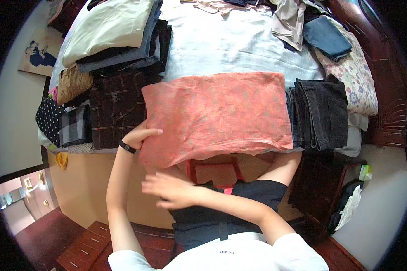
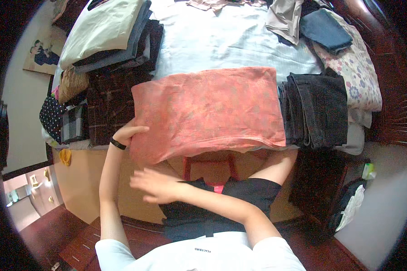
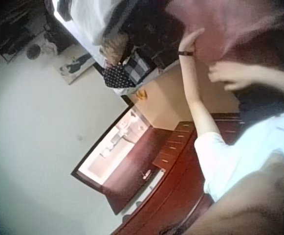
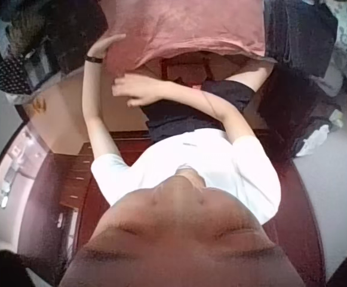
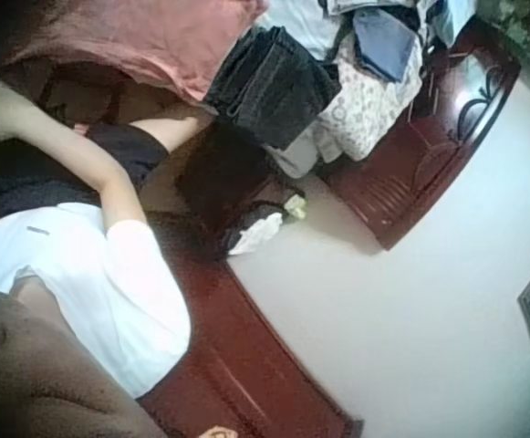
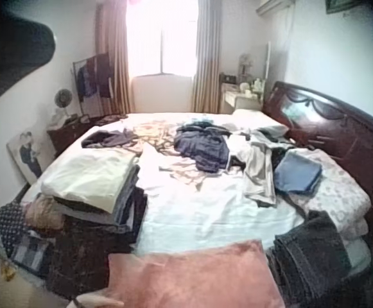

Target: Folding a pink traditional-style top on a bed.

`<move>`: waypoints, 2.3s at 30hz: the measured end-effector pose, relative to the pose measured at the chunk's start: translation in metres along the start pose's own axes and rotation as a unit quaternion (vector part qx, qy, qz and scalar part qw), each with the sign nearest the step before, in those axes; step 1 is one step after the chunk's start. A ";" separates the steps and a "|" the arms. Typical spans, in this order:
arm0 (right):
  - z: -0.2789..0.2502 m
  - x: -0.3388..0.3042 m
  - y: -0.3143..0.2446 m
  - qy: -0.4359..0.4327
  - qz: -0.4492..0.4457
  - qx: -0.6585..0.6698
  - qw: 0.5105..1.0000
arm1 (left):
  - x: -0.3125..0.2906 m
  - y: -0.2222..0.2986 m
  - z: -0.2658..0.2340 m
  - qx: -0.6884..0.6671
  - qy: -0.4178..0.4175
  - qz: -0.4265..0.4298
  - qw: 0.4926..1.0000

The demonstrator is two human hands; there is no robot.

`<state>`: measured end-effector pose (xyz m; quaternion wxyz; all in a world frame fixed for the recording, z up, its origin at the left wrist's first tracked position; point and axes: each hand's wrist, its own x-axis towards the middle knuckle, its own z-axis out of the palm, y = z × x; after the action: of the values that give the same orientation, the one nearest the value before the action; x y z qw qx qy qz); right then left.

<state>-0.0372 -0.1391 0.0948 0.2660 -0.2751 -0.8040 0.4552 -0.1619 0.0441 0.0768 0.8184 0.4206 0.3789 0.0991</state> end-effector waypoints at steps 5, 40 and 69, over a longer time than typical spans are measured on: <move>-0.001 -0.041 0.003 0.147 0.046 0.089 0.984 | -0.011 -0.008 0.005 0.021 0.030 0.024 0.999; -0.129 -0.149 0.134 0.471 0.346 0.081 0.807 | 0.008 -0.114 0.194 0.626 0.290 0.270 0.672; -0.095 -0.288 0.098 0.756 0.340 0.353 0.435 | 0.185 0.051 0.110 0.658 0.257 0.201 0.679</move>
<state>0.2502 -0.2383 -0.0003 0.6656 -0.6431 0.1057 0.3638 0.0517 0.0980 0.0554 0.1612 0.8745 0.4484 0.0908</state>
